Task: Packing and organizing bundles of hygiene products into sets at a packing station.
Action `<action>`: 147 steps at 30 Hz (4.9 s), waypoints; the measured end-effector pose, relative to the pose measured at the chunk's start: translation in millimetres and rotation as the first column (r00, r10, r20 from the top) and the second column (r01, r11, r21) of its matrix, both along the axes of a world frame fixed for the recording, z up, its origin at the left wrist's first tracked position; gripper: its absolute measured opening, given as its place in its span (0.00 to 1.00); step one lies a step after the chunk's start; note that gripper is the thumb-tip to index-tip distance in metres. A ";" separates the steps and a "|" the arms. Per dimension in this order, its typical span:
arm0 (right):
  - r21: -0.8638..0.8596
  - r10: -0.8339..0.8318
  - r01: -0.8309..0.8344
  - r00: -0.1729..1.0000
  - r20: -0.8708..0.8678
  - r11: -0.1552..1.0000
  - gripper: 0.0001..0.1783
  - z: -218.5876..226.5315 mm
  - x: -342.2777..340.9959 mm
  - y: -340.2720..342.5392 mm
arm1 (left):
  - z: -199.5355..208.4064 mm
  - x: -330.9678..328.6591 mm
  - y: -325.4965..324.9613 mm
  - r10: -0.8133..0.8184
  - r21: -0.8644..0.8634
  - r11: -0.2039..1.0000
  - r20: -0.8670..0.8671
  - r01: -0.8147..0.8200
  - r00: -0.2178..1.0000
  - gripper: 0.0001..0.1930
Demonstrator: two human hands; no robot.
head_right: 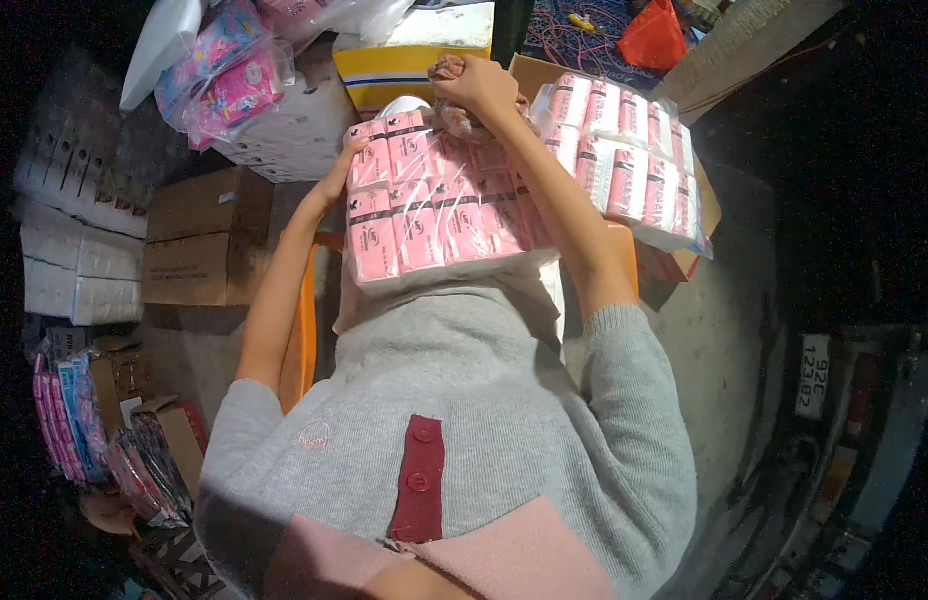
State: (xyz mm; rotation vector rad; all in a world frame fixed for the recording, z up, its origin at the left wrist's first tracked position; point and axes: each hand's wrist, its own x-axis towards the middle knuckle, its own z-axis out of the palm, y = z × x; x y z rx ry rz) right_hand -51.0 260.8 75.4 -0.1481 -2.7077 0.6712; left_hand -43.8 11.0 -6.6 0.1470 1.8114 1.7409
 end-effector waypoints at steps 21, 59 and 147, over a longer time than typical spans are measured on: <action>0.008 0.382 -0.387 0.909 -0.168 0.922 0.25 15.0 191.5 -41.2 | 16.9 14.9 0.6 0.010 0.125 0.992 0.043 -0.015 0.999 0.32; 0.099 0.625 -0.619 0.758 -0.184 0.779 0.27 26.4 199.8 -57.1 | 33.6 17.4 -16.0 -0.122 0.315 0.949 0.279 0.029 0.953 0.32; 0.098 -0.004 0.027 0.974 -0.224 0.995 0.23 -4.1 21.3 38.8 | -53.6 -30.0 -24.0 0.163 -0.074 0.980 -0.225 -0.184 0.961 0.35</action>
